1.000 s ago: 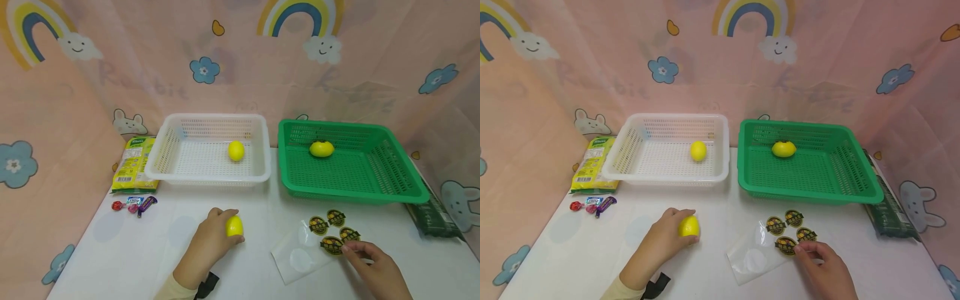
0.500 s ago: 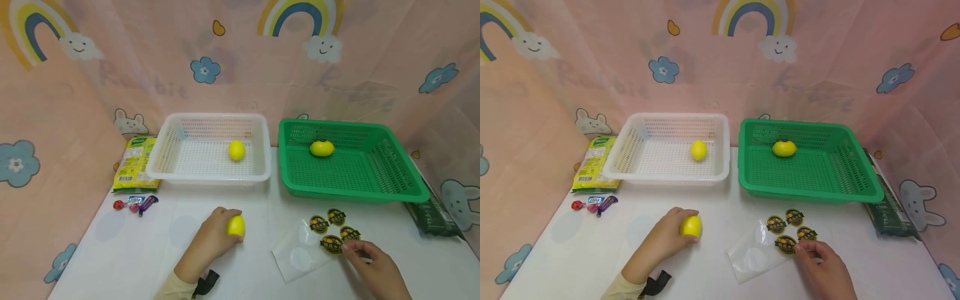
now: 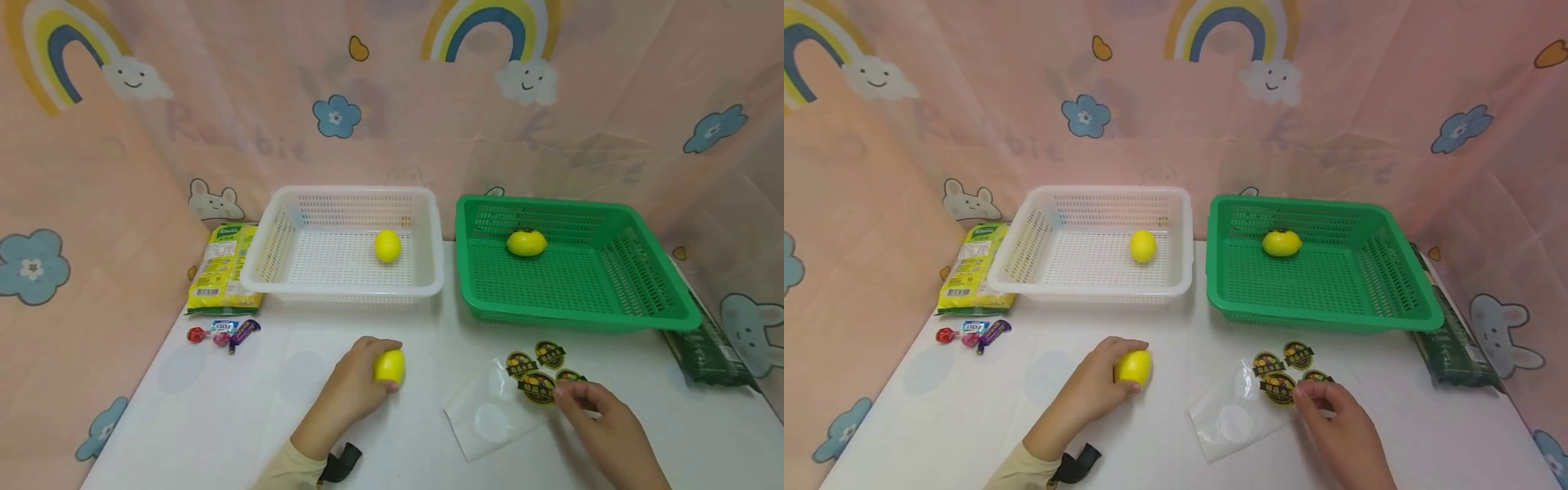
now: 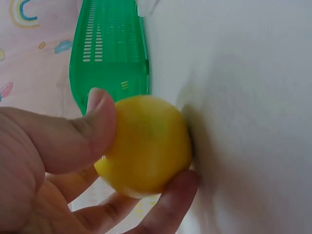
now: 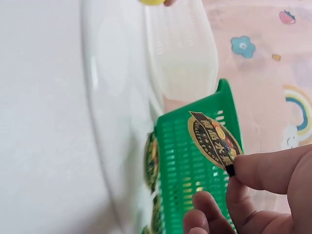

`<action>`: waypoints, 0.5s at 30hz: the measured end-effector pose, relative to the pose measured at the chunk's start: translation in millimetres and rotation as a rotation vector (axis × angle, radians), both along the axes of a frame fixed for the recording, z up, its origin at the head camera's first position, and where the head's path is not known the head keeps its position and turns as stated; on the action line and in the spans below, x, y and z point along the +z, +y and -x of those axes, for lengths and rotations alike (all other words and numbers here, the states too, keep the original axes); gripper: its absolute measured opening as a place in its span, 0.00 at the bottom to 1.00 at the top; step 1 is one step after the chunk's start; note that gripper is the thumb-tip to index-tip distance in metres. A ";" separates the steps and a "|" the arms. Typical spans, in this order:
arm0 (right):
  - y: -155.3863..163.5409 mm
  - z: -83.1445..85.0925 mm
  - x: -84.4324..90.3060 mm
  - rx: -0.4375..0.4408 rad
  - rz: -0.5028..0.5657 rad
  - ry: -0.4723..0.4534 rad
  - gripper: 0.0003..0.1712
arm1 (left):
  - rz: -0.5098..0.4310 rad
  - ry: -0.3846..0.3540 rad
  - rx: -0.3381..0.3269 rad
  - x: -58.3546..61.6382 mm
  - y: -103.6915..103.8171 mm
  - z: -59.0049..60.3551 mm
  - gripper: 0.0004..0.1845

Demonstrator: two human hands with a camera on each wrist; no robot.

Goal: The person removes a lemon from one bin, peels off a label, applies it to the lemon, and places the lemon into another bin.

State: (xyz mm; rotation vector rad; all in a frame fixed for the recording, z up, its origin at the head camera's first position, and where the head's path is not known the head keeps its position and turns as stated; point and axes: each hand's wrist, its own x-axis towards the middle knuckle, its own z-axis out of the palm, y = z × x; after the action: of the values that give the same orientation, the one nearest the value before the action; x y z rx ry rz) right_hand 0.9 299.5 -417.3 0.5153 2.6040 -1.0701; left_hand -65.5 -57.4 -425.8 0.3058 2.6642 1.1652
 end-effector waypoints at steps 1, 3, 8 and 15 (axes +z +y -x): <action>-2.5 1.0 2.7 0.003 0.005 0.017 0.39 | -0.004 0.008 0.001 -1.4 2.6 0.3 0.32; -9.1 4.6 9.9 0.003 0.033 0.038 0.39 | -0.013 0.024 0.001 -3.8 7.9 1.8 0.32; -33.0 17.8 34.7 -0.003 0.207 0.114 0.34 | -0.138 0.078 -0.004 -4.5 19.8 8.3 0.33; -69.8 36.6 78.4 0.013 0.470 0.215 0.26 | -0.748 -0.042 -0.043 17.8 34.2 18.2 0.37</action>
State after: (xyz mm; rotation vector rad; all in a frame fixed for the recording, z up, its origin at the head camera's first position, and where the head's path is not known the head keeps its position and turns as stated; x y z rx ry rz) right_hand -35.7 229.6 -338.9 0.2838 2.3919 -1.7476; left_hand -83.7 -23.2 -408.0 0.4387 2.0621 2.0799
